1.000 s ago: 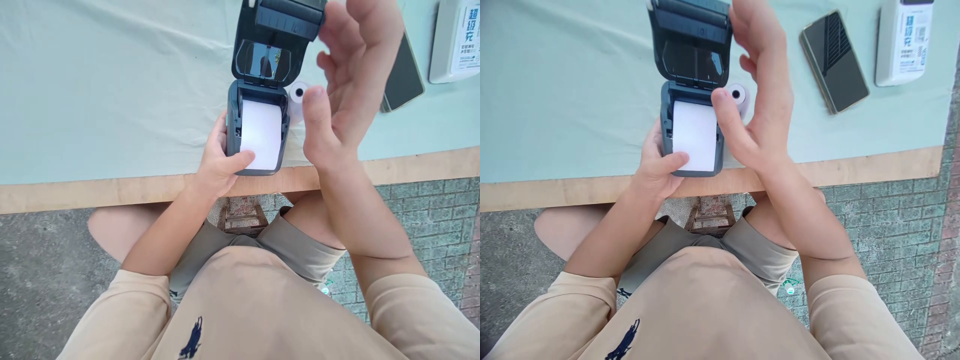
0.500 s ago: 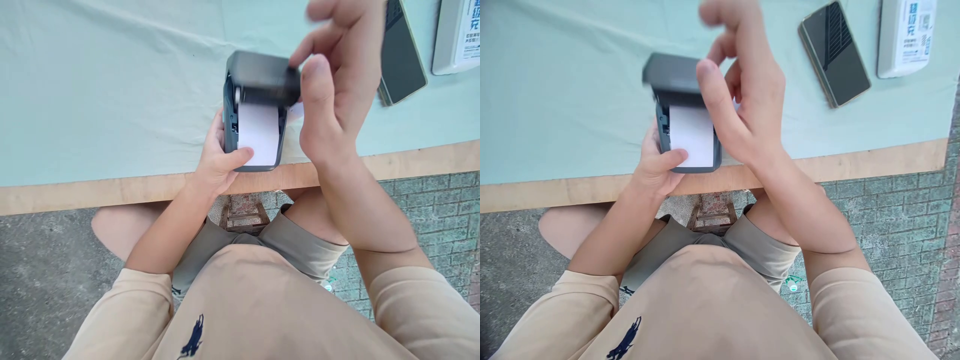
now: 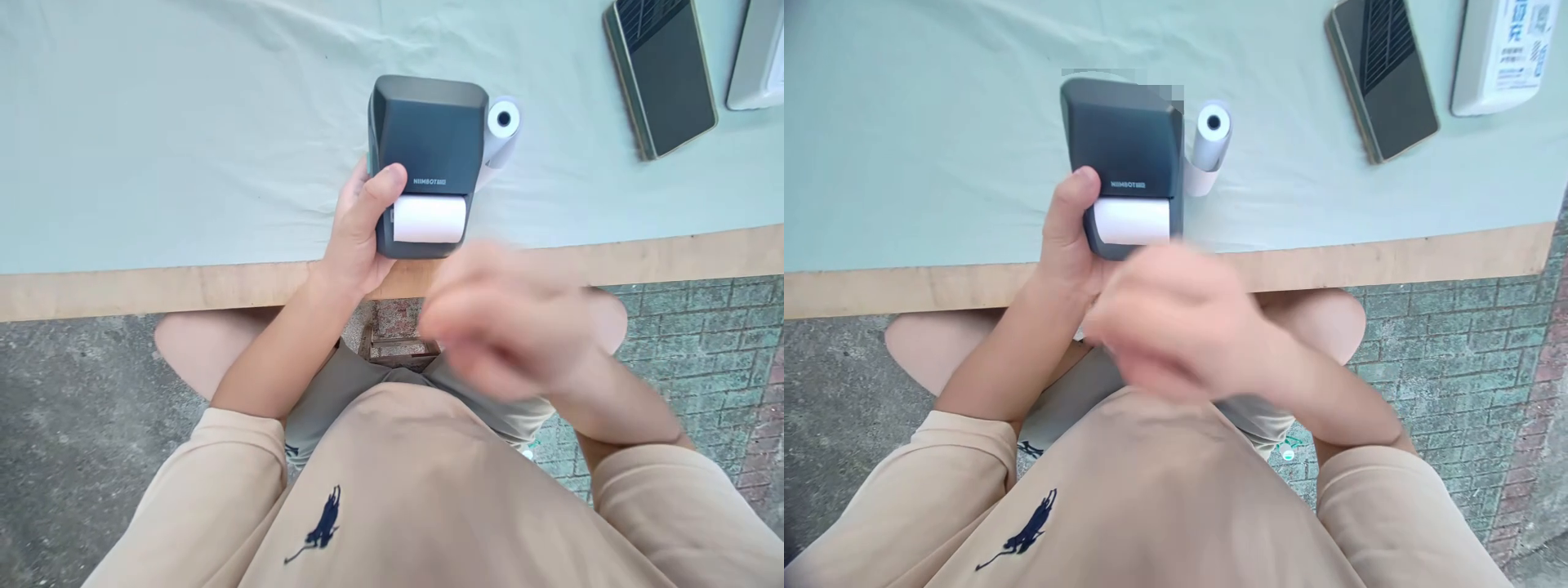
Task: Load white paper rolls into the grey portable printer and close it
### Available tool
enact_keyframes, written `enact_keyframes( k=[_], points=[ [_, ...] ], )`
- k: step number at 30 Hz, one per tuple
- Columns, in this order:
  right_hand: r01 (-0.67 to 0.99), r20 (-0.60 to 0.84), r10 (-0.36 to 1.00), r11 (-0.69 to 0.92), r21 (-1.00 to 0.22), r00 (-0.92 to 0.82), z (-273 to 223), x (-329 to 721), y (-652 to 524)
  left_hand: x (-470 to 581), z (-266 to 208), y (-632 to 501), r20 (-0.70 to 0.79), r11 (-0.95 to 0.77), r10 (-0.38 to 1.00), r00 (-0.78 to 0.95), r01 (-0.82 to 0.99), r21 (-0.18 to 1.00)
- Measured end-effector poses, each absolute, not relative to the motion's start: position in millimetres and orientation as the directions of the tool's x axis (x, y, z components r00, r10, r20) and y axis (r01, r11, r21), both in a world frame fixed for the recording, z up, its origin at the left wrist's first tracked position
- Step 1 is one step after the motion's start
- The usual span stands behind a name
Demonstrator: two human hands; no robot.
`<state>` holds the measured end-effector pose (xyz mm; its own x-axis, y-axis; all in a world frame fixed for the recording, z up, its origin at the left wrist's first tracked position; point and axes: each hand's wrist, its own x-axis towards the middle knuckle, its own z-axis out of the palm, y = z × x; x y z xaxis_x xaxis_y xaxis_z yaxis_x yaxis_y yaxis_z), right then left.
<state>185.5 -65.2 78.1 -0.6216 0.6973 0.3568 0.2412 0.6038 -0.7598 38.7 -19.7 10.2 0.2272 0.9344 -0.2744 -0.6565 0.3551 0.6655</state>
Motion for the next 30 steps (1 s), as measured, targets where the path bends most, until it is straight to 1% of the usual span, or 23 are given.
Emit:
enact_keyframes(
  k=[1,2,3,6,8,12,17,19,21,23,26,28,30],
  points=[
    [0.182,0.289,0.626,0.578,-0.795,-0.724,72.8,179.9,-84.0,38.8,9.6,-19.6,-0.231,0.329,0.944,0.234,-0.663,0.673],
    [0.154,0.051,0.448,0.408,-0.9,-0.893,64.0,173.0,-103.9,38.9,9.1,-19.6,-0.193,0.306,0.952,0.24,-0.666,0.681],
    [0.117,-0.01,0.297,0.343,-0.932,-0.955,52.4,165.0,-124.1,39.0,8.9,-19.6,-0.169,0.292,0.955,0.246,-0.662,0.69],
    [0.054,-0.048,0.033,0.211,-0.976,-0.998,13.4,139.6,-177.5,39.5,9.6,-20.1,-0.174,0.29,0.955,0.239,-0.642,0.71],
    [0.057,-0.068,-0.078,0.141,-0.988,-0.995,-5.1,126.1,-200.2,39.9,10.8,-20.8,-0.163,0.269,0.962,0.221,-0.646,0.714],
    [0.106,-0.117,-0.158,0.077,-0.991,-0.98,-15.6,113.0,-213.5,40.5,13.4,-23.2,-0.145,0.229,0.973,0.182,-0.646,0.728],
    [0.208,-0.231,-0.311,0.104,-0.972,-0.922,-17.2,103.8,-217.3,44.0,18.3,-23.6,-0.178,0.229,0.973,0.144,-0.634,0.739],
    [0.265,-0.289,-0.366,0.115,-0.957,-0.885,-19.4,100.2,-221.5,45.1,20.0,-22.6,-0.171,0.233,0.972,0.159,-0.637,0.735],
    [0.335,-0.363,-0.39,0.139,-0.932,-0.846,-20.2,100.1,-224.4,45.0,21.0,-21.7,-0.15,0.238,0.97,0.189,-0.652,0.72],
    [0.398,-0.432,-0.383,0.169,-0.902,-0.817,-18.5,105.8,-223.5,43.8,21.4,-21.4,-0.143,0.253,0.966,0.217,-0.664,0.703],
    [0.456,-0.498,-0.332,0.199,-0.867,-0.801,-12.0,122.9,-212.1,41.4,21.9,-21.5,-0.156,0.277,0.959,0.235,-0.678,0.68],
    [0.466,-0.506,-0.275,0.2,-0.862,-0.818,-6.6,132.9,-199.3,40.4,22.1,-21.5,-0.172,0.294,0.955,0.243,-0.683,0.669],
    [0.453,-0.483,-0.176,0.187,-0.872,-0.858,-1.5,134.5,-186.6,40.4,22.1,-21.1,-0.2,0.304,0.953,0.229,-0.682,0.666]
  ],
)
